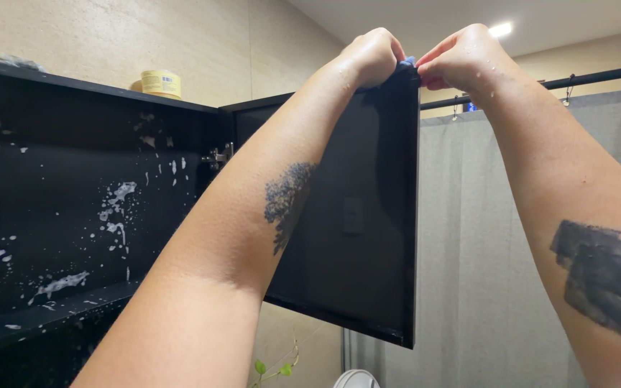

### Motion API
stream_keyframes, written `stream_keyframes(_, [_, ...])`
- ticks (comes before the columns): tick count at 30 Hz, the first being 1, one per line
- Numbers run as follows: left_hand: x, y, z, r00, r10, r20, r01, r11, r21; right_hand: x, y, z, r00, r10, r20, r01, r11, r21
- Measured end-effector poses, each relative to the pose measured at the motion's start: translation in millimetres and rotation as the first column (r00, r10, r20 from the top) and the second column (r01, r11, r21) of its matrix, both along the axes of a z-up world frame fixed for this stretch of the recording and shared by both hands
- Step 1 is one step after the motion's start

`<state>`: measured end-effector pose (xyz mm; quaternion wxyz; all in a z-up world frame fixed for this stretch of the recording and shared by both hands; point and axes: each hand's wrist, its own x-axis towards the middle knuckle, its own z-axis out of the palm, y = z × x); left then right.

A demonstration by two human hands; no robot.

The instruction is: The person wets a blue cloth at the sink, then sprays a cleaning solution onto the inside of a black wall-mounted cabinet. They wipe the cabinet door and interior surfaces with the cloth, removing the foam and cleaning the area.

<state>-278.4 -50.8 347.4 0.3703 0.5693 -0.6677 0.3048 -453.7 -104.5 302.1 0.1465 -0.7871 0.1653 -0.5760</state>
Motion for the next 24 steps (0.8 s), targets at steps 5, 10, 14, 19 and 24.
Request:
stream_keyframes(5, [-9.2,-7.6,-4.1,0.964,0.24,0.112,-0.225,0.965,-0.133,-1.5,-9.3,-3.3,0.993,0.1,0.055,-0.1,0.995,-0.007])
stream_keyframes(10, [-16.7,-14.2,-2.0,0.997,-0.043,0.069,0.052,0.988,-0.144,-0.7,-24.3,-1.2,0.992,0.079,0.096,-0.08,0.997,0.005])
stream_keyframes(14, [-5.2,-4.0,-11.4,0.977,0.173,0.127,-0.14,0.962,-0.234,0.5,-31.5,-1.4,0.986,0.136,0.099,-0.138,0.99,0.011])
stream_keyframes(19, [-6.7,-1.8,-19.3,0.99,0.06,0.126,-0.027,0.969,-0.245,-0.7,-33.2,-4.4,0.985,0.144,0.096,-0.146,0.989,0.01])
stream_keyframes(24, [6.1,2.9,-14.4,0.988,-0.143,0.065,0.151,0.976,-0.155,0.2,-28.4,-3.8,0.992,0.106,0.075,-0.102,0.993,-0.054])
